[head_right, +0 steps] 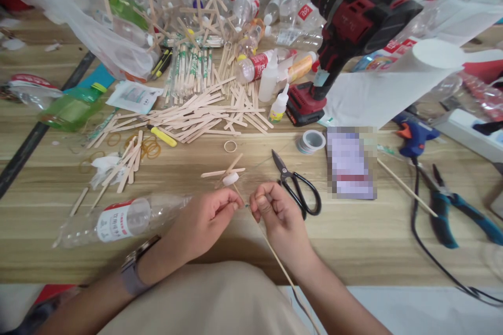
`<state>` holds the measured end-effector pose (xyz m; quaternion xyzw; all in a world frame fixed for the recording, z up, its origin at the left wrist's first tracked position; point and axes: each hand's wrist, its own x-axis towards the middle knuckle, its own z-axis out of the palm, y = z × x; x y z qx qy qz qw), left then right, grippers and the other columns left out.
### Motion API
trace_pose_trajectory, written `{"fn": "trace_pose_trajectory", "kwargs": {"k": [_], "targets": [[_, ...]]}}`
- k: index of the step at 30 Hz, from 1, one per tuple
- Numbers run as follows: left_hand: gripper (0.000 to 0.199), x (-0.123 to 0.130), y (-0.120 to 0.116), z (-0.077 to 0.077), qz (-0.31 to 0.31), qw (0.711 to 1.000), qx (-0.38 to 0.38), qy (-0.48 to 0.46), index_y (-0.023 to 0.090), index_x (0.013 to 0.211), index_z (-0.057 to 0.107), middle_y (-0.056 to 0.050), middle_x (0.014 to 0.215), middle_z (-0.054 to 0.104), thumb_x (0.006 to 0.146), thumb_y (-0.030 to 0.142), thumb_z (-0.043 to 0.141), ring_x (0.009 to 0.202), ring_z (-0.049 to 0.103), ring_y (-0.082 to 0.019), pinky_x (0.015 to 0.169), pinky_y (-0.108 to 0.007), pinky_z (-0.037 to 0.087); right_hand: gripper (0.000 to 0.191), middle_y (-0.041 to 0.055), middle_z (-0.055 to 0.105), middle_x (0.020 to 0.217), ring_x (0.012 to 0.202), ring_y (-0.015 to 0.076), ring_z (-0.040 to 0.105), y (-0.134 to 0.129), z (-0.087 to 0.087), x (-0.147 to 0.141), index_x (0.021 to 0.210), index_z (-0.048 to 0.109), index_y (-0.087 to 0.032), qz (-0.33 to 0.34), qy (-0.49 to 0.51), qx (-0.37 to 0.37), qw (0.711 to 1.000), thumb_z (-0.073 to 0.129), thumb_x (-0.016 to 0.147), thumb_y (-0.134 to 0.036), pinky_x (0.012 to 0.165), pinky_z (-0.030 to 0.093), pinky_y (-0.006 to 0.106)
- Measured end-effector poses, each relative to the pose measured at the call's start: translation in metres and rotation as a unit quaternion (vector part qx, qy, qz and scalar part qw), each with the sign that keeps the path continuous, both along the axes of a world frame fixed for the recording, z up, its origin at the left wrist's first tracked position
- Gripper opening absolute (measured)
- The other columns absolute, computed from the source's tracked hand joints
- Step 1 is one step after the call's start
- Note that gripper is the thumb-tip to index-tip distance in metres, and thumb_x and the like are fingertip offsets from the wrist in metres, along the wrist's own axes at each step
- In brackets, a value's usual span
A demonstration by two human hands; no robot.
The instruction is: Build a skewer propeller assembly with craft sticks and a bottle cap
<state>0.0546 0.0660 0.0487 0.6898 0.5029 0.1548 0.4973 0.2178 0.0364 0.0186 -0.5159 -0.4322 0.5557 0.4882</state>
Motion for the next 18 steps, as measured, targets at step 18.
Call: {"fn": "trace_pose_trajectory", "kwargs": {"k": [18], "targets": [[0.022,-0.0026,-0.0031,-0.0008,-0.010,1.000,0.026,0.005,0.015,0.089,0.067,0.007,0.053,0.042,0.087,0.010,0.046,0.049,0.038,-0.011,0.053,-0.024,0.028,0.029,-0.0028,0.054,0.066,0.056,0.0104,0.047,-0.0004,-0.0011,0.0024,0.075,0.053,-0.022,0.019,-0.016,0.009,1.000,0.059,0.093,-0.043,0.054,0.038,0.025]]}}
